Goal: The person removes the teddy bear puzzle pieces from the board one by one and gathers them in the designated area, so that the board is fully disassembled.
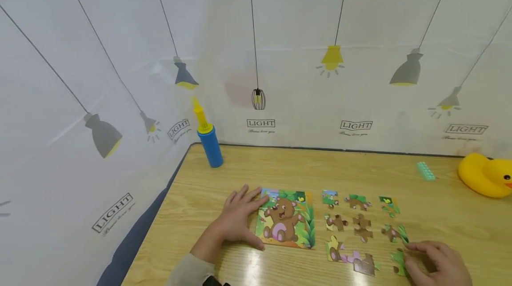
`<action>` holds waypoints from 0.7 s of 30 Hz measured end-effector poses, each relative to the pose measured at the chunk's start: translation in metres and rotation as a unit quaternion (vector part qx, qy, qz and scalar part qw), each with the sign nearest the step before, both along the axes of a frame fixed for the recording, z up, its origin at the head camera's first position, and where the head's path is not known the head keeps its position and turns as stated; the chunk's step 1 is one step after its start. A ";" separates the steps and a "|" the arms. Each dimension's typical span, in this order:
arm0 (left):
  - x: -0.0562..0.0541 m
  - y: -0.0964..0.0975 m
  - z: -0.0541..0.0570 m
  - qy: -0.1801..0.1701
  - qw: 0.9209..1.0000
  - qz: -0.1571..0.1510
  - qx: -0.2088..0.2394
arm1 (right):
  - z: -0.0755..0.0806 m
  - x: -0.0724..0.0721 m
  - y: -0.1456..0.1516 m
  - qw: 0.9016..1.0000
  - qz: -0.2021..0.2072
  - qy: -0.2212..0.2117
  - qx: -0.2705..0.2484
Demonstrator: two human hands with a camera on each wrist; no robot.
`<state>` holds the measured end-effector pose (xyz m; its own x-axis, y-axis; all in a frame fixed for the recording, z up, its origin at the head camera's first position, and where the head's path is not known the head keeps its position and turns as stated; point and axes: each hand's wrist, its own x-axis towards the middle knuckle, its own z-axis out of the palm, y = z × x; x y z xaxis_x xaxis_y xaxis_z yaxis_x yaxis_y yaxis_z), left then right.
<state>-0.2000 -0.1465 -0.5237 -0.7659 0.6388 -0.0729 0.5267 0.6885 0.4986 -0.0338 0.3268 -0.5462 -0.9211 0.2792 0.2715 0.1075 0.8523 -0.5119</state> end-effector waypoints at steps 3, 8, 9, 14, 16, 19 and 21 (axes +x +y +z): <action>-0.001 0.006 0.000 0.005 1.000 -0.006 -0.004 | 0.000 0.000 -0.001 0.999 -0.017 0.034 0.007; -0.003 0.014 0.000 0.003 1.000 -0.006 -0.008 | 0.001 0.001 -0.001 0.998 -0.051 0.037 0.007; -0.002 0.014 0.001 0.002 1.000 -0.006 -0.008 | 0.002 0.001 -0.001 0.998 -0.055 0.035 0.005; -0.002 0.018 0.003 -0.003 1.000 -0.007 -0.006 | 0.004 0.001 -0.001 0.998 -0.049 0.035 0.004; -0.002 0.019 0.002 -0.001 1.000 -0.008 -0.006 | 0.004 -0.001 0.000 0.997 -0.023 0.067 0.006; -0.003 0.020 0.002 0.000 1.000 -0.008 -0.002 | 0.005 -0.006 0.001 0.993 0.027 0.117 0.017; -0.005 0.021 0.000 0.005 1.000 -0.007 0.006 | 0.010 -0.011 -0.001 0.991 0.052 0.118 0.023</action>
<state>-0.2046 -0.1254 -0.5239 -0.7572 0.6506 -0.0574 0.5413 0.6743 0.5023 -0.0447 0.3256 -0.5360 -0.8530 0.1691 0.4937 -0.1002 0.8754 -0.4730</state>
